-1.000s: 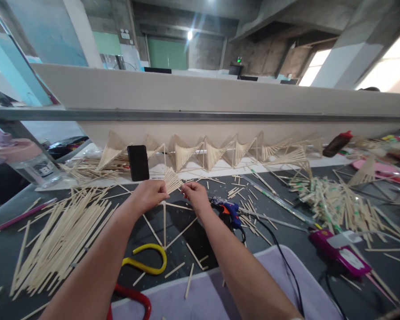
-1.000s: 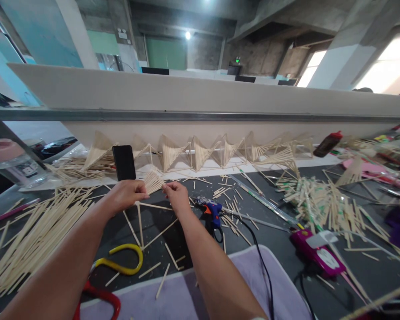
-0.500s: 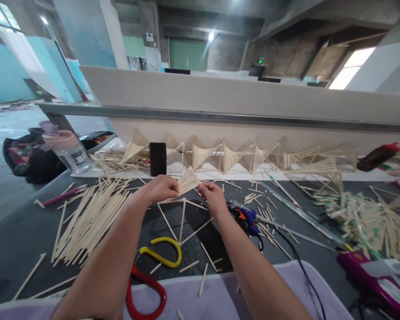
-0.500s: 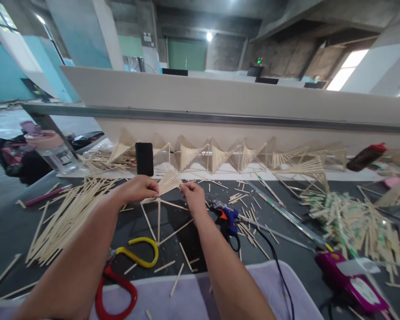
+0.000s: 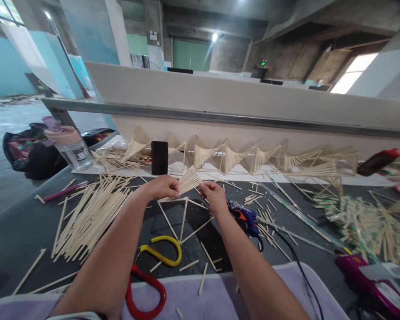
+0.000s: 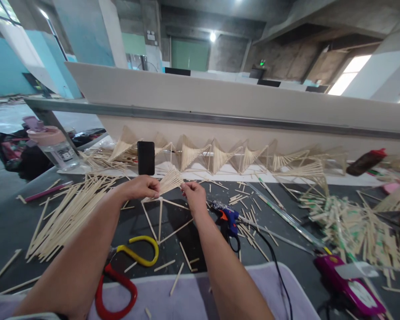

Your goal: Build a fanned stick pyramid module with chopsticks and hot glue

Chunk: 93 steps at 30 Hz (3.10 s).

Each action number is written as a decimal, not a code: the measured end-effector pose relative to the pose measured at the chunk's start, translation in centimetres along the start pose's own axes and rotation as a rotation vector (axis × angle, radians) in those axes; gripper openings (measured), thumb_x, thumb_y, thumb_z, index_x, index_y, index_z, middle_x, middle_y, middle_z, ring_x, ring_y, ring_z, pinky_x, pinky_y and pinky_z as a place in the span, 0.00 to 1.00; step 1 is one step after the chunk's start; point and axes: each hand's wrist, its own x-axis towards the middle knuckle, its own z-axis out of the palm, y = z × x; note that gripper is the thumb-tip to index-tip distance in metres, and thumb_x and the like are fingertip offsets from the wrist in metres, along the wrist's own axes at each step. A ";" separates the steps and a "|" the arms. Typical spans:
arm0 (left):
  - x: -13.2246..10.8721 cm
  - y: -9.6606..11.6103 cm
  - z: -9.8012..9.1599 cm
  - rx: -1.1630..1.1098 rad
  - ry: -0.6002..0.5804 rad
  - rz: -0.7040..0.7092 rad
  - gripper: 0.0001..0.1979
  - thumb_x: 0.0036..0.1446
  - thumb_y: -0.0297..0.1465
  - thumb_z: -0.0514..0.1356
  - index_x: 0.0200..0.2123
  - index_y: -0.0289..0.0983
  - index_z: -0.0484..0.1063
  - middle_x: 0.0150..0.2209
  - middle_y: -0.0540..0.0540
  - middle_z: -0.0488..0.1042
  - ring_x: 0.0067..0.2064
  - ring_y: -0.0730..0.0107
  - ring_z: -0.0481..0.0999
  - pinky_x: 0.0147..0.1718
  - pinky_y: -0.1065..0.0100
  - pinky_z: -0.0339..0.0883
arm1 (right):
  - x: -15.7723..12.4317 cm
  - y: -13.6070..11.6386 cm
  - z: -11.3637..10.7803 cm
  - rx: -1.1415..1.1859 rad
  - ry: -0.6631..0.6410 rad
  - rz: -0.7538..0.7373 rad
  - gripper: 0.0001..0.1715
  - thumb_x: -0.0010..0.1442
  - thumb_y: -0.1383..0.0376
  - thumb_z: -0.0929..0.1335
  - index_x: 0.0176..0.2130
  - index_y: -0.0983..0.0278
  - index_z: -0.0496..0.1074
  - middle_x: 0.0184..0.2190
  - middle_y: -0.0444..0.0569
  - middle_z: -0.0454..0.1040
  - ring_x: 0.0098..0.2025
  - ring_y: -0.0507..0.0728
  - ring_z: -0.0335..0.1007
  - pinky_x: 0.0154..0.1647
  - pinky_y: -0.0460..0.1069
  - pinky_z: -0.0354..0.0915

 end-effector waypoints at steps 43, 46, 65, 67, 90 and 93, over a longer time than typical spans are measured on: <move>-4.8 3.2 -3.3 0.164 -0.073 0.003 0.07 0.47 0.34 0.55 0.27 0.36 0.70 0.25 0.51 0.69 0.28 0.71 0.66 0.26 0.71 0.55 | -0.8 0.3 -1.0 0.226 -0.083 -0.146 0.13 0.46 0.58 0.72 0.23 0.64 0.69 0.17 0.40 0.65 0.18 0.46 0.52 0.18 0.44 0.47; -4.3 3.1 -2.9 0.168 -0.088 0.011 0.08 0.47 0.34 0.56 0.26 0.36 0.69 0.24 0.51 0.68 0.28 0.71 0.65 0.26 0.71 0.54 | -0.8 0.2 -0.9 0.207 -0.063 -0.136 0.14 0.45 0.57 0.72 0.23 0.64 0.68 0.17 0.40 0.65 0.18 0.47 0.52 0.18 0.44 0.48; 0.8 -1.8 -0.1 0.071 -0.074 -0.056 0.17 0.44 0.46 0.58 0.22 0.36 0.67 0.20 0.53 0.64 0.25 0.72 0.61 0.23 0.71 0.50 | 0.2 0.6 -0.3 0.053 -0.017 -0.041 0.16 0.45 0.54 0.70 0.23 0.64 0.68 0.16 0.40 0.65 0.18 0.47 0.52 0.19 0.44 0.50; 0.7 -2.0 -0.2 0.048 -0.086 -0.051 0.18 0.44 0.47 0.58 0.23 0.36 0.68 0.21 0.53 0.64 0.26 0.72 0.61 0.24 0.71 0.51 | 0.2 0.6 -0.3 0.052 -0.022 -0.041 0.16 0.45 0.54 0.70 0.22 0.64 0.68 0.15 0.39 0.64 0.18 0.47 0.52 0.19 0.45 0.49; 0.1 -1.4 -0.2 0.010 -0.134 -0.040 0.13 0.43 0.41 0.59 0.25 0.36 0.67 0.23 0.53 0.65 0.27 0.72 0.63 0.26 0.72 0.54 | -0.1 0.2 -0.5 0.054 -0.022 -0.030 0.17 0.44 0.54 0.71 0.22 0.64 0.68 0.14 0.39 0.63 0.17 0.47 0.51 0.18 0.44 0.48; -0.1 -1.1 -0.3 0.016 -0.126 -0.037 0.14 0.45 0.42 0.58 0.25 0.36 0.68 0.24 0.53 0.65 0.28 0.72 0.62 0.26 0.72 0.53 | -0.1 0.2 -0.5 0.072 -0.030 -0.022 0.17 0.43 0.54 0.71 0.22 0.64 0.67 0.14 0.39 0.62 0.16 0.47 0.50 0.18 0.45 0.48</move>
